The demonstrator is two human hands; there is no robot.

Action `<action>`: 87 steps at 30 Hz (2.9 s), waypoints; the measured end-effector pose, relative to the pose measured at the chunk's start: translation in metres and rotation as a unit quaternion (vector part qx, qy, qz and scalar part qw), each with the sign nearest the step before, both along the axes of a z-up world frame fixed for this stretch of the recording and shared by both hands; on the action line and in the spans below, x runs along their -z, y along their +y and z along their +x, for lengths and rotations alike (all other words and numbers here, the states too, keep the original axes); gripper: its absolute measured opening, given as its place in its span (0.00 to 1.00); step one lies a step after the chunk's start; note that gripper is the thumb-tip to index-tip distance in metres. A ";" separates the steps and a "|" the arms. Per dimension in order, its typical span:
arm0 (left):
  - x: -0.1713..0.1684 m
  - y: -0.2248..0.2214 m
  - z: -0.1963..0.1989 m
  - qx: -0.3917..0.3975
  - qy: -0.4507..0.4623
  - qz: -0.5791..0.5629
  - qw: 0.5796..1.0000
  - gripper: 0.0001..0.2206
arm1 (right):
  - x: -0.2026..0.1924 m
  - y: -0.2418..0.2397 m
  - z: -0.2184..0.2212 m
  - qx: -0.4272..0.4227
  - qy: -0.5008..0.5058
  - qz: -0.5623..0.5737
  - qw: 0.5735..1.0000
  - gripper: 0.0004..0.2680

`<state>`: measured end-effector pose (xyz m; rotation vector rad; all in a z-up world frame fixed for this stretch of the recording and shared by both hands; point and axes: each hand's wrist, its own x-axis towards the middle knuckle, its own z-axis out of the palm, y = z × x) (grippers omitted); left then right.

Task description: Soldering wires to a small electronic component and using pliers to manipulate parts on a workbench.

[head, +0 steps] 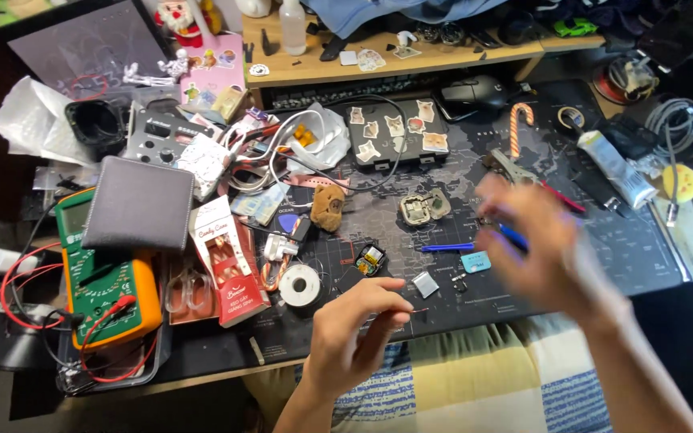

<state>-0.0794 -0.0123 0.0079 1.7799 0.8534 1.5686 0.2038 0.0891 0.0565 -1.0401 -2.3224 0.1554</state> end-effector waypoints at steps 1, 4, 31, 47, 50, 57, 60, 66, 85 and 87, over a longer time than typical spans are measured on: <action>-0.004 0.000 0.000 0.004 0.000 0.000 1.000 0.05 | -0.001 -0.019 -0.008 0.004 0.000 0.000 1.000 0.12; -0.014 -0.002 0.002 0.021 0.029 0.008 0.999 0.08 | -0.006 -0.061 -0.027 -0.136 0.051 -0.044 0.988 0.19; -0.031 -0.034 0.015 0.168 -0.034 -0.037 0.984 0.04 | -0.036 -0.110 -0.034 -0.286 0.022 -0.007 0.958 0.23; -0.006 -0.033 0.032 0.177 -0.224 -0.107 0.952 0.05 | -0.024 -0.107 -0.047 -0.259 -0.009 0.016 0.966 0.26; -0.003 -0.030 0.030 0.179 -0.243 -0.124 0.945 0.04 | -0.021 -0.100 -0.052 -0.274 0.011 0.013 0.961 0.25; 0.003 -0.023 0.027 0.167 -0.266 -0.170 0.934 0.04 | 0.001 -0.085 -0.050 -0.282 0.057 -0.029 0.957 0.23; 0.004 -0.018 0.026 0.161 -0.273 -0.162 0.935 0.04 | -0.001 -0.081 -0.056 -0.284 0.082 -0.034 0.955 0.23; 0.010 -0.011 0.021 0.134 -0.277 -0.171 0.936 0.03 | 0.009 -0.070 -0.064 -0.261 0.127 -0.023 0.957 0.25; -0.006 -0.009 0.004 0.122 -0.114 -0.092 0.982 0.06 | 0.005 -0.071 -0.053 -0.204 0.177 0.032 0.962 0.24; -0.006 -0.009 0.004 0.124 -0.120 -0.091 0.981 0.05 | 0.000 -0.072 -0.055 -0.177 0.167 0.047 0.969 0.16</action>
